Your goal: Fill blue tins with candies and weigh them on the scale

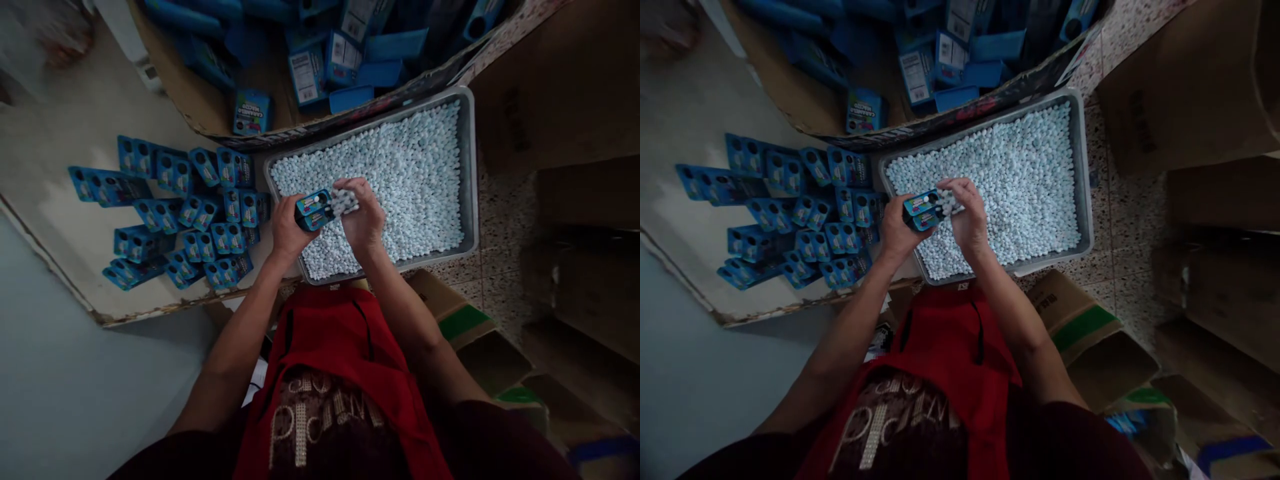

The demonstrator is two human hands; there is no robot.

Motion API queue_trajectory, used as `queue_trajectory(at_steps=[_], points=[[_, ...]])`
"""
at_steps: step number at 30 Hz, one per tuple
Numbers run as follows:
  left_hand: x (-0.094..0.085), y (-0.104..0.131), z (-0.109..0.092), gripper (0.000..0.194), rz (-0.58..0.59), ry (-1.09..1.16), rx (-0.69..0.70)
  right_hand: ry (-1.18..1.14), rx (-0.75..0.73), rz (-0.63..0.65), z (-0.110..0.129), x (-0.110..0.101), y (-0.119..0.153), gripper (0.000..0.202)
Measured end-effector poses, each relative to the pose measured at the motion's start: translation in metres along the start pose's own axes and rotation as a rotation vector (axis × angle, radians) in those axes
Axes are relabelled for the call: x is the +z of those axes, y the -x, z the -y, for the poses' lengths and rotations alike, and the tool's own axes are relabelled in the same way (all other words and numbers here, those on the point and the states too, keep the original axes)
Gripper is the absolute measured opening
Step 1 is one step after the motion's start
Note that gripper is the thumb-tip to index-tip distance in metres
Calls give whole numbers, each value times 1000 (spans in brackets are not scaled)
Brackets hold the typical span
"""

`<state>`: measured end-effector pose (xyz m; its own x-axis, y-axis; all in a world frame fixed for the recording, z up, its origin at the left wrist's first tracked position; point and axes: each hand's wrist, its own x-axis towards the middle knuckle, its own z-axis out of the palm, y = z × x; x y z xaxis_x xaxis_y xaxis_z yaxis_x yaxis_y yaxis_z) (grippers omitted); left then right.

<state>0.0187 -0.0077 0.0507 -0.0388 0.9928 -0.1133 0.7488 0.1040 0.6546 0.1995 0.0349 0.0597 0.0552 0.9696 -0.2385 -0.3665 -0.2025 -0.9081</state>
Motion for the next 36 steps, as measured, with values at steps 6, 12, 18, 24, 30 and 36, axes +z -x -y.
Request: queue_trajectory(at_steps=[6,12,18,24,30,36], points=[[-18,4,-7,72,123,-71,91,-23,-102,-60,9,34,12,46],[-2,-2,13,64,-8,246,102,266,-19,-150,21,-26,28,61],[40,-6,6,87,10,564,56,582,-23,-300,14,-85,35,45],[20,-8,18,106,-139,647,9,518,-18,-397,-1,-90,18,43],[-20,4,30,100,-173,801,75,1005,-242,-254,4,-118,3,41],[-33,25,49,107,-148,874,-11,1416,-273,-16,-31,-136,7,54]])
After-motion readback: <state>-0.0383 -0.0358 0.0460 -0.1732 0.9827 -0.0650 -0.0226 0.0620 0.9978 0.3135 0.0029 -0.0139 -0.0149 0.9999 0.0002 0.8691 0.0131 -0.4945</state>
